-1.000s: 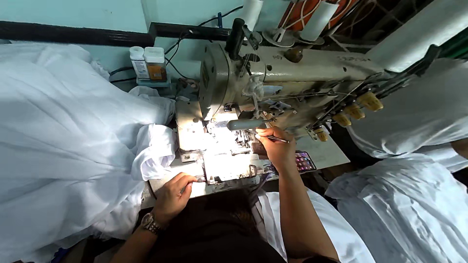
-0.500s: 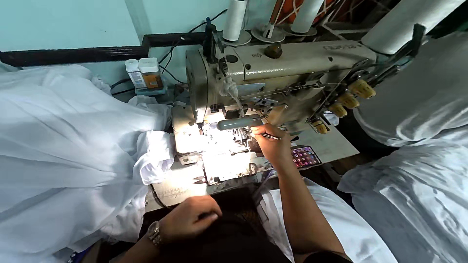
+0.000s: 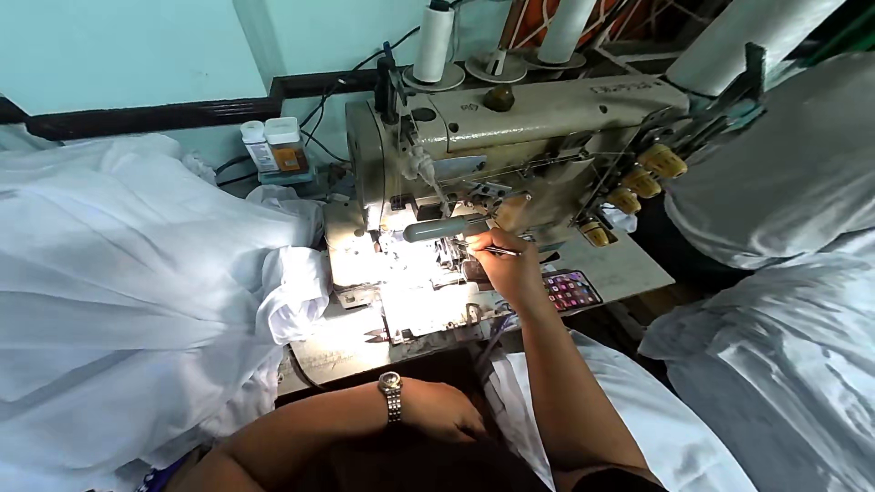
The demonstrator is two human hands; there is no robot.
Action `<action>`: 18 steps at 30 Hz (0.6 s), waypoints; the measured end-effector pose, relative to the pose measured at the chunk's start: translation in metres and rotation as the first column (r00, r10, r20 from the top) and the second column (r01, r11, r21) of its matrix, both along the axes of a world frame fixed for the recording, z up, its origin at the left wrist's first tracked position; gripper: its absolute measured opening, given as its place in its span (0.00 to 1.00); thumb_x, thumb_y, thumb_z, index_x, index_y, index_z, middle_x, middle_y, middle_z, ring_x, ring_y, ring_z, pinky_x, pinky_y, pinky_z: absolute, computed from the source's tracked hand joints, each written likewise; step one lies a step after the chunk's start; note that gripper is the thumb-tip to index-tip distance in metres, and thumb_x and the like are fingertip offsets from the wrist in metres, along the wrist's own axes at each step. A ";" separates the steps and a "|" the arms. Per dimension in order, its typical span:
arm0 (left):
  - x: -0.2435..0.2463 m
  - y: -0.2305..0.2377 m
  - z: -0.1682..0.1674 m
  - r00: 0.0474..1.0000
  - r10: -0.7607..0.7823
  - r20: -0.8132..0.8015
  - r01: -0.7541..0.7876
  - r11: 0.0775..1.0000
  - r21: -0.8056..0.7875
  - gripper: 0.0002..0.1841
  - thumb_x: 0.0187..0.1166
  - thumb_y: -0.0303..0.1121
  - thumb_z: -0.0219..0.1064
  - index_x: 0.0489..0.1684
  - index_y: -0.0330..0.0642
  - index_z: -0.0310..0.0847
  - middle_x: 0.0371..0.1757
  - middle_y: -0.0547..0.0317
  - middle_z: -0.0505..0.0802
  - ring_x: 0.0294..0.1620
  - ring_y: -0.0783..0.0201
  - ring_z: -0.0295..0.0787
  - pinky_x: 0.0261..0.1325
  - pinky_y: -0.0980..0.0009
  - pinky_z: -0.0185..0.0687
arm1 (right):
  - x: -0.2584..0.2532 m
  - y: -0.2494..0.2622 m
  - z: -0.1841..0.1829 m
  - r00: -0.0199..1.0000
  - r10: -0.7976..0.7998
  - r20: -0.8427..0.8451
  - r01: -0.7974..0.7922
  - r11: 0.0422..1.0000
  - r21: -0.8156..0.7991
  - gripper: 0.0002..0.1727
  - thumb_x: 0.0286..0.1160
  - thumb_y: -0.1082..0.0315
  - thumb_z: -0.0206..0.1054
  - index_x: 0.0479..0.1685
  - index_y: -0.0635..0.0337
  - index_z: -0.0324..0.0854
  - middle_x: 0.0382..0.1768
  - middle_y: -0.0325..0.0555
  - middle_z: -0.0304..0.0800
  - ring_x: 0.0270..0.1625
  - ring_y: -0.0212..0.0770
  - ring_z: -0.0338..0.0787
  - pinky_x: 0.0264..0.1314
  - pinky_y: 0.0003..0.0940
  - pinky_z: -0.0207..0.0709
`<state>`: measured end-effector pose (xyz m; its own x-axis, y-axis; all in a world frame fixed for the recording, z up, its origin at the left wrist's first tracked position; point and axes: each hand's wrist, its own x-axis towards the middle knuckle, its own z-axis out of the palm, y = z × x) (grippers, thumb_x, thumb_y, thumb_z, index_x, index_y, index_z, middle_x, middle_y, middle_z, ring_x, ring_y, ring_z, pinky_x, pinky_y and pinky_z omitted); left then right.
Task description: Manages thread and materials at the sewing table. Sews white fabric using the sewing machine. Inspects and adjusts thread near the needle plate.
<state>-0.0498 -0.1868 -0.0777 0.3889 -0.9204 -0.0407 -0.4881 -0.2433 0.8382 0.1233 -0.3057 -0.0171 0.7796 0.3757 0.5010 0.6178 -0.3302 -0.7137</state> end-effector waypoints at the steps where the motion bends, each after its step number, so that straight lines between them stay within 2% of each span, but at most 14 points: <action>1: 0.000 0.004 0.000 1.000 0.005 -0.031 -0.006 0.999 -0.039 0.11 0.83 0.22 0.60 0.41 0.26 0.90 0.42 0.37 0.93 0.51 0.44 0.90 0.62 0.48 0.79 | 0.000 0.000 0.000 1.000 0.000 0.001 0.000 1.000 0.005 0.07 0.67 0.81 0.72 0.33 0.60 0.91 0.44 0.42 0.97 0.49 0.33 0.95 0.55 0.35 0.90; 3: 0.000 0.014 -0.006 0.996 0.033 -0.086 -0.047 0.986 -0.162 0.13 0.81 0.24 0.61 0.25 0.28 0.85 0.32 0.43 0.87 0.41 0.51 0.83 0.53 0.55 0.75 | 0.000 0.001 -0.001 1.000 -0.004 0.010 0.004 1.000 0.013 0.07 0.67 0.81 0.72 0.34 0.60 0.91 0.45 0.42 0.98 0.49 0.33 0.96 0.56 0.36 0.90; 4: -0.001 0.019 -0.009 0.994 0.053 -0.091 -0.071 0.976 -0.207 0.13 0.80 0.25 0.62 0.24 0.30 0.84 0.32 0.45 0.86 0.42 0.53 0.81 0.54 0.57 0.72 | 0.000 0.002 -0.001 1.000 -0.009 0.021 0.009 1.000 0.018 0.07 0.67 0.82 0.72 0.33 0.60 0.91 0.45 0.43 0.98 0.50 0.34 0.96 0.56 0.36 0.90; 5: -0.002 0.023 -0.011 0.995 0.078 -0.060 -0.089 0.973 -0.214 0.10 0.79 0.26 0.65 0.30 0.31 0.88 0.39 0.45 0.89 0.49 0.52 0.83 0.60 0.57 0.74 | 0.000 0.002 -0.002 1.000 -0.012 0.027 0.011 1.000 0.025 0.06 0.67 0.82 0.72 0.33 0.61 0.90 0.45 0.43 0.98 0.50 0.34 0.96 0.56 0.36 0.90; 6: -0.003 0.026 -0.010 0.995 0.095 -0.007 -0.095 0.978 -0.184 0.08 0.79 0.27 0.67 0.42 0.34 0.92 0.48 0.44 0.91 0.57 0.49 0.85 0.68 0.54 0.76 | 0.000 0.003 -0.002 1.000 -0.013 0.021 0.013 1.000 0.027 0.06 0.68 0.81 0.71 0.33 0.61 0.90 0.46 0.44 0.98 0.50 0.34 0.96 0.56 0.36 0.90; 7: -0.005 0.025 -0.009 0.994 0.101 0.032 -0.096 0.986 -0.139 0.10 0.79 0.27 0.67 0.52 0.37 0.92 0.55 0.44 0.91 0.62 0.47 0.85 0.72 0.51 0.75 | -0.001 0.003 -0.002 1.000 -0.013 0.010 0.012 0.999 0.032 0.06 0.68 0.81 0.71 0.34 0.61 0.90 0.46 0.44 0.97 0.50 0.34 0.96 0.56 0.36 0.89; 8: -0.008 0.023 -0.007 0.993 0.104 0.056 -0.098 0.989 -0.108 0.12 0.79 0.25 0.67 0.55 0.38 0.91 0.55 0.43 0.91 0.63 0.45 0.85 0.72 0.50 0.75 | -0.001 0.002 -0.002 1.000 -0.014 0.001 0.014 0.999 0.039 0.07 0.68 0.81 0.71 0.34 0.60 0.91 0.46 0.43 0.97 0.50 0.33 0.95 0.56 0.35 0.89; 11: -0.011 0.020 0.002 0.991 0.089 0.100 -0.088 0.996 -0.012 0.12 0.75 0.18 0.65 0.50 0.35 0.91 0.47 0.42 0.92 0.57 0.42 0.87 0.66 0.48 0.78 | -0.001 0.000 -0.002 1.000 -0.013 -0.020 0.014 0.998 0.068 0.06 0.68 0.81 0.73 0.33 0.61 0.90 0.45 0.43 0.97 0.50 0.33 0.95 0.55 0.33 0.89; 15: -0.002 0.036 0.017 0.993 0.051 0.107 -0.058 0.996 0.065 0.09 0.76 0.19 0.64 0.42 0.36 0.91 0.41 0.44 0.93 0.51 0.45 0.89 0.60 0.48 0.81 | 0.000 -0.002 -0.001 1.000 0.005 -0.019 -0.004 0.998 0.061 0.06 0.68 0.81 0.72 0.33 0.60 0.90 0.45 0.42 0.97 0.49 0.33 0.95 0.55 0.34 0.90; 16: -0.001 0.038 0.018 0.992 0.063 0.106 -0.068 0.997 0.047 0.09 0.76 0.20 0.64 0.43 0.37 0.91 0.42 0.45 0.92 0.51 0.47 0.89 0.60 0.49 0.81 | 0.000 -0.001 -0.001 1.000 0.006 -0.019 -0.005 0.998 0.055 0.06 0.69 0.80 0.72 0.34 0.60 0.90 0.44 0.42 0.97 0.48 0.33 0.95 0.54 0.34 0.89; 18: -0.003 0.035 0.017 0.992 0.076 0.103 -0.077 0.997 0.010 0.14 0.76 0.21 0.68 0.56 0.40 0.91 0.52 0.44 0.92 0.60 0.46 0.88 0.68 0.49 0.79 | 0.000 -0.001 -0.001 1.000 0.006 -0.014 -0.005 0.999 0.045 0.06 0.69 0.80 0.72 0.34 0.60 0.90 0.45 0.42 0.97 0.49 0.33 0.95 0.55 0.34 0.90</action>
<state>-0.0529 -0.1520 -0.0610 0.4611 -0.8873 -0.0100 -0.5504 -0.2948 0.7812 0.1234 -0.3064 -0.0181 0.7846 0.3573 0.5067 0.6095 -0.2946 -0.7360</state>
